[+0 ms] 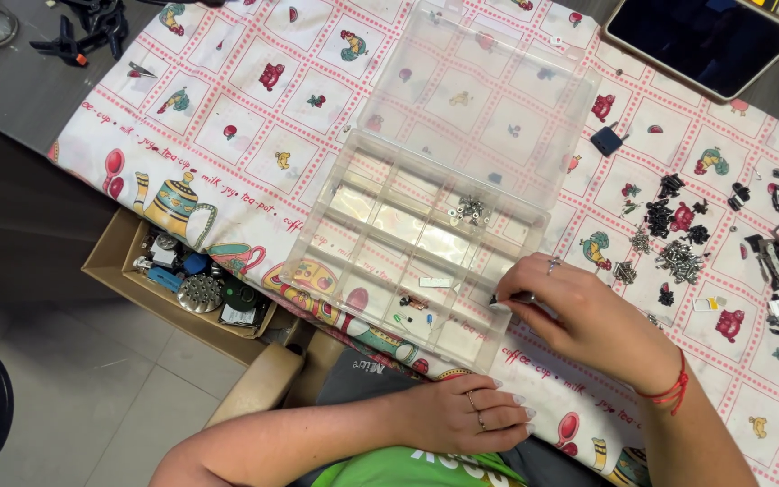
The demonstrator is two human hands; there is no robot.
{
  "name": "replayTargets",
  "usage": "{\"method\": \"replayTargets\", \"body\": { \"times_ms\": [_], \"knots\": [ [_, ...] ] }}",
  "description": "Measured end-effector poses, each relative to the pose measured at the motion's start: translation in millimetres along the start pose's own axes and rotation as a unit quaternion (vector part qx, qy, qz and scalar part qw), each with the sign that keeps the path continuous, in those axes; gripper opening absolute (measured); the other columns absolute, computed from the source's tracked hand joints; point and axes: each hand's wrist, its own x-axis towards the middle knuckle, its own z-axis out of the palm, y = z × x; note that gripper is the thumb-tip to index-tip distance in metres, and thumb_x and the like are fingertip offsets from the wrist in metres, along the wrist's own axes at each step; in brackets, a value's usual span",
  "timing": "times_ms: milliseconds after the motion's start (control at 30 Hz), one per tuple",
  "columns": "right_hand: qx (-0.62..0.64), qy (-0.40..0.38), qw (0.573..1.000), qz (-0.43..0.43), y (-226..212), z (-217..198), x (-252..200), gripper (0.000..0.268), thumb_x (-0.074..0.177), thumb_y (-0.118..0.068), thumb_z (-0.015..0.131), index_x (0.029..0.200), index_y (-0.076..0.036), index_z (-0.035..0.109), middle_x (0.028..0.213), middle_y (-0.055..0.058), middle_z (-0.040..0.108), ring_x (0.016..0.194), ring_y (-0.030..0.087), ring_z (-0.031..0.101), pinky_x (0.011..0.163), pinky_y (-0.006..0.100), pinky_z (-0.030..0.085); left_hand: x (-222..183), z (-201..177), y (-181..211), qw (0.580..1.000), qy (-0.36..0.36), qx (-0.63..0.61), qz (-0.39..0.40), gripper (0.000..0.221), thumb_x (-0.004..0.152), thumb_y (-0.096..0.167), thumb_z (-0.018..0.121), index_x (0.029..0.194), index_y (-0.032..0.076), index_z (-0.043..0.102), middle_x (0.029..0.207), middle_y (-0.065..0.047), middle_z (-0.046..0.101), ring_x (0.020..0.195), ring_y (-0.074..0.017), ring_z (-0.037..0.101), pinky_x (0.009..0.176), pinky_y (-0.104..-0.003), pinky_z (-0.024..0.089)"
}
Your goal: Sorting small electronic or mechanical components into a compartmented plastic organizer box using tweezers.
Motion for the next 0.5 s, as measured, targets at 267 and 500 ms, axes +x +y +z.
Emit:
{"method": "replayTargets", "body": {
  "times_ms": [267,500],
  "knots": [
    [0.004,-0.029,0.999,-0.012,12,5,0,0.009,0.096,-0.007,0.056,0.100,-0.012,0.061,0.088,0.004,0.065,0.074,0.025,0.064,0.069,0.033,0.049,1,-1,-1,1.000,0.006,-0.011,-0.003,0.015,0.109,0.013,0.056,0.115,0.014,0.070,0.123,-0.001,0.071,0.113,-0.0163,0.066,0.102,-0.031,0.053],
    [0.024,-0.005,0.999,-0.040,8,3,3,0.014,0.101,-0.013,0.052,0.097,-0.011,0.065,0.081,0.004,0.065,0.070,0.024,0.064,0.065,0.033,0.048,2,-1,0,1.000,0.012,-0.005,-0.007,0.015,0.109,0.014,0.056,0.115,0.015,0.070,0.124,-0.001,0.071,0.113,-0.0158,0.066,0.102,-0.031,0.052]
  ]
}}
